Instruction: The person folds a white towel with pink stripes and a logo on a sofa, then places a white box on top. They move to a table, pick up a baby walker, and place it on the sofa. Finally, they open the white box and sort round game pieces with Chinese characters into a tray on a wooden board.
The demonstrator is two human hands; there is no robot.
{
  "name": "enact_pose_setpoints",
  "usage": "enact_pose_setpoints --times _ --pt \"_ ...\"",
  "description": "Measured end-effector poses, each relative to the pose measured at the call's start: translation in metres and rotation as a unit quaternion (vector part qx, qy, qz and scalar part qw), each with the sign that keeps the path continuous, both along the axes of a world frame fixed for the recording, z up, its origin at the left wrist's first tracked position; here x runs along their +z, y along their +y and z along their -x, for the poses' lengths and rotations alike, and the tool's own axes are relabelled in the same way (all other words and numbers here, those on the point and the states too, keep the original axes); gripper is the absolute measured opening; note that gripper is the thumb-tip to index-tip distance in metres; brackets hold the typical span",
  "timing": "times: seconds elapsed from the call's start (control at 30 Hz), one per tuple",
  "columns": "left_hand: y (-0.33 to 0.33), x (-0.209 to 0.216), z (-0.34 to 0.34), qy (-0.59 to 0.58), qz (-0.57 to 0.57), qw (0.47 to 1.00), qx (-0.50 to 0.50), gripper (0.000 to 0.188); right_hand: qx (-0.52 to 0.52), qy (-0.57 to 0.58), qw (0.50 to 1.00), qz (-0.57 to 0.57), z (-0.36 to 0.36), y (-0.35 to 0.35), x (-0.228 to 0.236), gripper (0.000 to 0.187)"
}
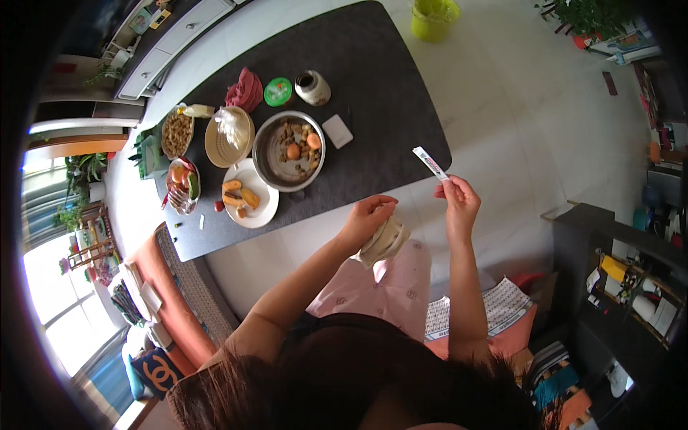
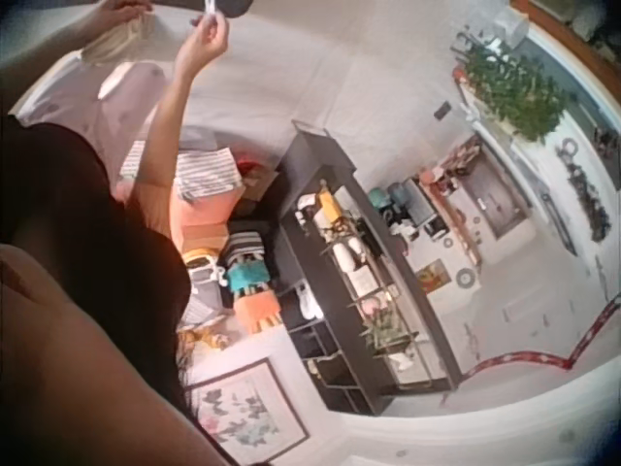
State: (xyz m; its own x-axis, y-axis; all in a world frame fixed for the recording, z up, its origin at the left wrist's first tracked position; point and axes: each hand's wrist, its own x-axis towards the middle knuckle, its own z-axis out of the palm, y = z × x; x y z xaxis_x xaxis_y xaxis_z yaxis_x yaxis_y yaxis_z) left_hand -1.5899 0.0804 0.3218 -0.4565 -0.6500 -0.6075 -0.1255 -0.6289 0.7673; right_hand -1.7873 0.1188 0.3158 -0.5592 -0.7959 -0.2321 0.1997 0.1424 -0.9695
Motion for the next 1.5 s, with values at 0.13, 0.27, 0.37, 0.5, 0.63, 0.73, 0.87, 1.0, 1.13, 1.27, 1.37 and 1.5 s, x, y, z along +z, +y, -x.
enact_pose_setpoints --times 0.13,0.27,0.37,0.5,0.63,0.73,0.87,1.0,1.13,1.27,1.37,1.5 --pt "-0.077 0.023 0.061 0.096 -0.144 0.977 0.125 0.035 0.015 -0.014 0.999 -0.044 0.06 -0.088 0.015 0.013" --pt "-0.141 0.023 0.118 0.267 -0.264 0.904 0.205 0.05 0.006 -0.128 0.988 -0.086 0.139 -0.194 -0.005 0.014" --pt "-0.174 0.008 0.171 0.315 -0.253 0.882 0.245 0.056 -0.021 -0.216 0.968 -0.127 0.216 -0.292 -0.066 0.013" --pt "-0.191 -0.041 0.232 0.239 -0.218 0.887 0.329 0.042 -0.087 -0.235 0.947 -0.199 0.297 -0.443 -0.153 0.011" --pt "-0.206 -0.027 0.292 0.129 -0.282 0.863 0.398 0.029 -0.095 -0.174 0.961 -0.191 0.344 -0.573 -0.197 0.012" --pt "-0.218 -0.01 0.32 0.096 -0.306 0.839 0.44 0.027 -0.071 -0.087 0.971 -0.213 0.352 -0.652 -0.229 0.011" --pt "-0.238 -0.001 0.338 0.069 -0.327 0.819 0.466 0.028 -0.086 -0.101 0.981 -0.139 0.387 -0.73 -0.284 0.015" --pt "-0.238 -0.027 0.343 0.099 -0.32 0.757 0.561 0.025 0.054 -0.125 0.964 -0.227 0.42 -0.795 -0.289 0.053" --pt "-0.25 -0.032 0.337 0.093 -0.265 0.757 0.59 0.024 0.259 0.146 0.94 -0.168 0.43 -0.786 -0.26 0.069" --pt "-0.238 -0.025 0.321 0.06 -0.225 0.669 0.706 0.025 0.496 -0.009 0.846 -0.195 0.287 -0.603 -0.17 0.064" --pt "-0.24 -0.016 0.302 0.071 -0.148 0.647 0.745 0.035 0.675 -0.123 0.719 -0.112 0.231 -0.443 -0.027 0.072" --pt "-0.25 0.067 0.304 0.02 0.126 0.731 0.67 0.065 0.671 -0.014 0.74 0.043 0.18 -0.331 0.066 0.062"
